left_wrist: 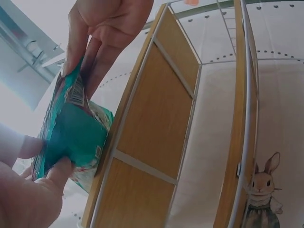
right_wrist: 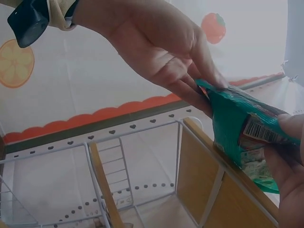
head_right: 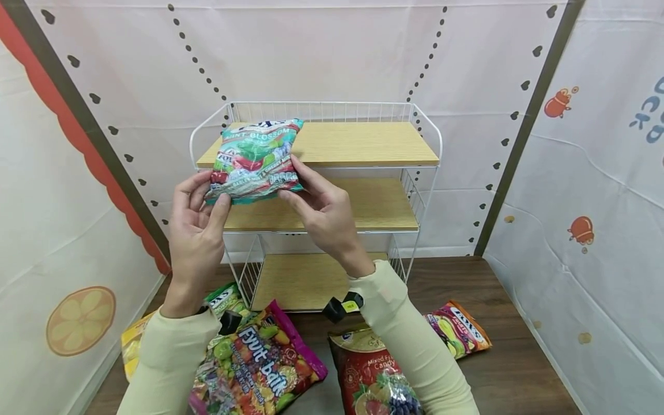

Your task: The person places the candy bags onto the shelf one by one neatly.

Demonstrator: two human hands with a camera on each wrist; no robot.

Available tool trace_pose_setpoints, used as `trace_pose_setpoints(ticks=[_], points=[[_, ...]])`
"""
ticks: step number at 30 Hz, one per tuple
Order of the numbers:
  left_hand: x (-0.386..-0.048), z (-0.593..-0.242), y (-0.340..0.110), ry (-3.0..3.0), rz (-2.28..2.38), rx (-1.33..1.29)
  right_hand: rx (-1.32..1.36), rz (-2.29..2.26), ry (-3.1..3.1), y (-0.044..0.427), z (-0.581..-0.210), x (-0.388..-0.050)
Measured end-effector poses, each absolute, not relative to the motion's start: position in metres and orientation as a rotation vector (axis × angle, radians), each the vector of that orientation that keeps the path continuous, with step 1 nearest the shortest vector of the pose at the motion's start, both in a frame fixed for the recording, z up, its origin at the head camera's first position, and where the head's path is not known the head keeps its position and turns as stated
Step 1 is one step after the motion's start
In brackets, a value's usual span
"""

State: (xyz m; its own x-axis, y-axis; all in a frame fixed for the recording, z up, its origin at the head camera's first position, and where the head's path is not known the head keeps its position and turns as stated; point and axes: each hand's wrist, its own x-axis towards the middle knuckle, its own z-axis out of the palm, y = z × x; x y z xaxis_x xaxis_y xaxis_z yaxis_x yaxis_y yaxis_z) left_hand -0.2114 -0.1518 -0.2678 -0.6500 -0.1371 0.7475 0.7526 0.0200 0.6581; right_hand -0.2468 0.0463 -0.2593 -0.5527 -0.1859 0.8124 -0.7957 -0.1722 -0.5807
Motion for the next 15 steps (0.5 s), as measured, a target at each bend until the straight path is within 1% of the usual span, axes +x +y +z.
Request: trace_pose_setpoints(ticks=[6,12,15], points=[[-0.215,-0.260,-0.148,-1.588,-1.679,-0.597,1.033,1.760,-1.587,0.041,-0.255,-0.248],[-0.215,-0.254,-0.146,-1.611,-1.604,-0.483,0.964,1.726,-1.517,0.037,-0.253,-0.251],[-0.215,-0.253,-0.145,-1.597,-1.611,-0.466,0.919,1.718,-1.493,0.035,-0.254,-0.252]])
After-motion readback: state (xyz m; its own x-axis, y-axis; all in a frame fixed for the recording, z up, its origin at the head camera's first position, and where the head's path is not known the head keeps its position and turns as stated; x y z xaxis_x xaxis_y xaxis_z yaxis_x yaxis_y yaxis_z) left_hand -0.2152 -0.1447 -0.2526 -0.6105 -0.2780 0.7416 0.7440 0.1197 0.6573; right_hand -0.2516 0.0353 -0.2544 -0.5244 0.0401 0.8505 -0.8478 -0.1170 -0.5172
